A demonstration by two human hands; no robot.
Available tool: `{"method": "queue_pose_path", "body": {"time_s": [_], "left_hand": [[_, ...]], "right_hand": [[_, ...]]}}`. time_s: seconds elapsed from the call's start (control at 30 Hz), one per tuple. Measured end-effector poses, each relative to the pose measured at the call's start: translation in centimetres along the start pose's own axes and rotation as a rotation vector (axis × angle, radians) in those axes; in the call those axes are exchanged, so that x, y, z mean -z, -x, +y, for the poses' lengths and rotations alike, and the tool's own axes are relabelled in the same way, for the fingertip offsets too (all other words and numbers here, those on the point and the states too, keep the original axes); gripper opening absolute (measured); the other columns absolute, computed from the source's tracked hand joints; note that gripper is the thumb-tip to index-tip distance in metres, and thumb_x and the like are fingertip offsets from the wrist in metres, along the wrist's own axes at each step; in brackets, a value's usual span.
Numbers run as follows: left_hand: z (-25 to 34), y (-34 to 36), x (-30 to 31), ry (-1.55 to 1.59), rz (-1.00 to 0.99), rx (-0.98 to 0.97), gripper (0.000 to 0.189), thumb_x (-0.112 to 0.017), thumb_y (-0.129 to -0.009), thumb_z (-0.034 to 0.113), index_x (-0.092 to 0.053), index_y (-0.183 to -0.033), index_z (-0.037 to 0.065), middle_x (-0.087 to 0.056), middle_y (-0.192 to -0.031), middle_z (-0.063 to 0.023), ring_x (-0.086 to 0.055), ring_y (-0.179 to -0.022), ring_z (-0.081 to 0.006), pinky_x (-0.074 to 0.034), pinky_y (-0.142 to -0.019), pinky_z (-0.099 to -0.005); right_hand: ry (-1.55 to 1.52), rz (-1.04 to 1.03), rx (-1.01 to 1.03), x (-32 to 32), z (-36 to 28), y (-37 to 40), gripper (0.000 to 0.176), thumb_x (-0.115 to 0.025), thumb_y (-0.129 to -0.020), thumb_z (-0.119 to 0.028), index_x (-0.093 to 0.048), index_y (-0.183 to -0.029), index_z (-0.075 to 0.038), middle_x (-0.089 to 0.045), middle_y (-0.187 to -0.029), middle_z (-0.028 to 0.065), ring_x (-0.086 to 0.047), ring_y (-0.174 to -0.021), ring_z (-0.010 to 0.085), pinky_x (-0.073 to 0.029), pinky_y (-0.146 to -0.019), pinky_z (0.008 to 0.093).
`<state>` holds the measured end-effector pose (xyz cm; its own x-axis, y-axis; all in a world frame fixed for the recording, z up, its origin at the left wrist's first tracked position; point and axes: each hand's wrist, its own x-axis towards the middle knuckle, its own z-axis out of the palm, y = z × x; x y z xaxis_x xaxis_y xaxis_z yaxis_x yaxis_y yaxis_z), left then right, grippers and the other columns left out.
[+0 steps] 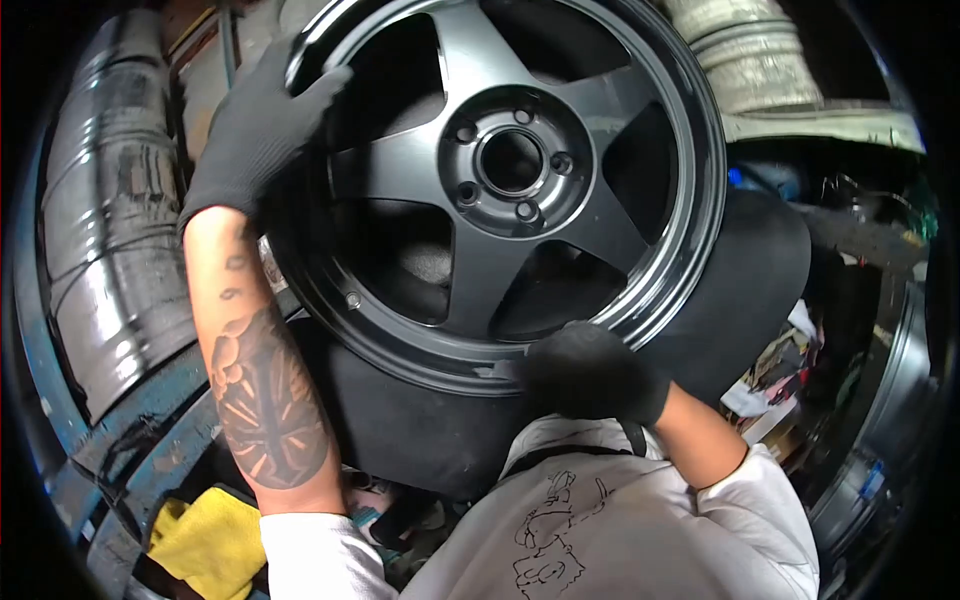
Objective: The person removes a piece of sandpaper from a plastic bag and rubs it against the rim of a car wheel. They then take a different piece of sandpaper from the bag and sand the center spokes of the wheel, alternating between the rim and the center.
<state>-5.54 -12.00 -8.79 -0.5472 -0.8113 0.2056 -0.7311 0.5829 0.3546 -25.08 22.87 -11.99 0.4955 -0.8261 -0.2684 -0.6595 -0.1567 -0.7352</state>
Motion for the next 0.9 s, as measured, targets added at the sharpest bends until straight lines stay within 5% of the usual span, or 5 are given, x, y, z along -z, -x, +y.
{"method": "queue_pose_path", "body": {"time_s": [0.03,0.07,0.17,0.7,0.9], "left_hand": [[0.1,0.0,0.5,0.108,-0.133,0.091,0.071,-0.071,-0.09,0.053,-0.056,-0.143,0.008,-0.064,-0.13,-0.0285,-0.063,-0.123,-0.0432,-0.05,-0.104,-0.0451],[0.3,-0.2,0.5,0.088,-0.193,0.15,0.069,-0.072,-0.094,0.045,-0.051,-0.151,0.011,-0.063,-0.139,-0.0214,-0.061,-0.129,-0.0298,-0.045,-0.109,-0.0382],[1.4,-0.6,1.6,0.078,-0.347,0.222,0.07,-0.071,-0.096,0.043,-0.048,-0.153,0.01,-0.06,-0.143,-0.0214,-0.059,-0.131,-0.0295,-0.044,-0.11,-0.0374],[1.2,0.0,1.0,-0.054,-0.342,0.105,0.067,-0.067,-0.097,0.051,-0.056,-0.144,0.004,-0.06,-0.135,-0.026,-0.062,-0.126,-0.0368,-0.048,-0.107,-0.0419],[1.5,-0.4,0.6,-0.139,-0.405,0.196,0.062,-0.067,-0.098,0.051,-0.055,-0.149,0.018,-0.057,-0.141,-0.022,-0.062,-0.128,-0.0345,-0.048,-0.109,-0.0425]], "right_hand": [[0.048,0.097,-0.042,0.4,-0.5,0.4,0.032,-0.065,-0.09,-0.015,-0.068,-0.122,-0.013,-0.068,-0.088,0.0109,-0.068,-0.085,0.0319,-0.053,-0.075,0.0439],[0.1,0.192,-0.087,0.7,-0.9,0.6,0.029,-0.064,-0.091,-0.016,-0.069,-0.119,-0.012,-0.068,-0.086,0.0106,-0.068,-0.084,0.0312,-0.052,-0.074,0.0436],[0.012,0.171,-0.19,2.3,-1.8,-0.4,0.009,-0.063,-0.09,-0.016,-0.07,-0.093,-0.01,-0.065,-0.076,0.0081,-0.066,-0.074,0.0287,-0.048,-0.071,0.045],[0.048,0.218,-0.033,-1.3,-2.0,0.0,0.016,-0.059,-0.091,-0.011,-0.069,-0.102,-0.006,-0.064,-0.087,0.0112,-0.06,-0.081,0.0269,-0.047,-0.073,0.0444],[-0.001,0.155,-0.052,-0.2,-2.9,-2.2,0.015,-0.06,-0.089,-0.012,-0.071,-0.095,-0.004,-0.065,-0.078,0.0134,-0.064,-0.076,0.0322,-0.05,-0.07,0.0486]]}}
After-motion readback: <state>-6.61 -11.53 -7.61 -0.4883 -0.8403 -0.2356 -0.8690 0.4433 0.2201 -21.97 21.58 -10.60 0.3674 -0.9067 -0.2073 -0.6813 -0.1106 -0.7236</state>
